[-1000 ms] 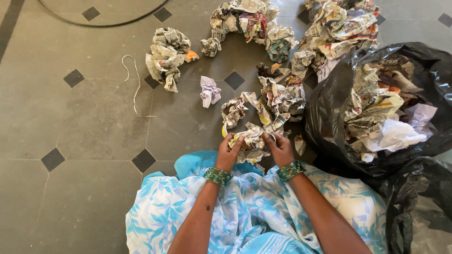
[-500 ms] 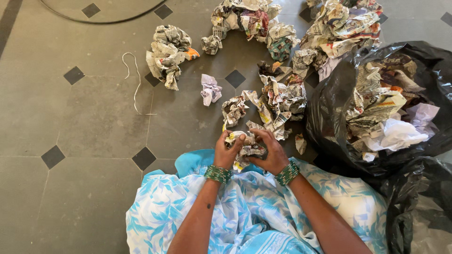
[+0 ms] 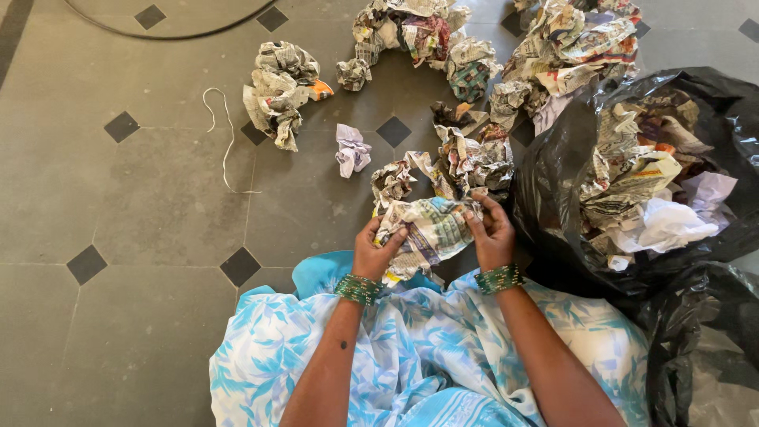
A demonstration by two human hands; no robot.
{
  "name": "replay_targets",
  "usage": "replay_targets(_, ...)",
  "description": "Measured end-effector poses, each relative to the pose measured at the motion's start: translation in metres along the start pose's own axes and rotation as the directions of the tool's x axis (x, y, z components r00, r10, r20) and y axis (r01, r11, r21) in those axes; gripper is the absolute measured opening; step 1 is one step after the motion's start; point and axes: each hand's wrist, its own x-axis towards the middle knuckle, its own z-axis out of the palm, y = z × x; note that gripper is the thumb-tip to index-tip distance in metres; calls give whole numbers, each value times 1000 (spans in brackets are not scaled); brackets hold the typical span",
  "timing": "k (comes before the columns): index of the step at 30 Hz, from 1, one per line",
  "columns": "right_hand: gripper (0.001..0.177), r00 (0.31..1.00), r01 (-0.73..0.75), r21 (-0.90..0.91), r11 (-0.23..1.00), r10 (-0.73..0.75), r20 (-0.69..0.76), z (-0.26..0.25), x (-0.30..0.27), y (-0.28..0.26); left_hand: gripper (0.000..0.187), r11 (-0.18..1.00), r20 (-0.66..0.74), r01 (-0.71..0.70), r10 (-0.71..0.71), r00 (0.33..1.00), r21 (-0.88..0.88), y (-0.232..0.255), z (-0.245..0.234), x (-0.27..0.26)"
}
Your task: The person sits on the floor and sorts crumpled newspaper and paper scraps by hand. They pick up individual pieces, unfold or inspect them, and place them into a black plastic bag. The person handles the items one at a time, occasionally adjusting the pile on the floor.
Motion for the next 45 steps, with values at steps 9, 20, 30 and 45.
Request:
replay_targets(9,51,992,-77,153,985,90,-83,-18,9,10,24,991,-47,-137,137,989,11,-39,-16,13)
replay_targets(20,40,985,-65,308,949,111,-134,-37,16,20,12,954,-192,-89,34,981,-287,-25,-25,14)
replay_targets(30,18,996,62,492,868,-87,28,-41,14,29,16,901,-255,-188,90,963,-391,-6,-27,10)
replay_targets(45,27,983,67,470,880,-139,119,-27,6,7,1,829,-116,-177,136,984,-531,26,-17,6)
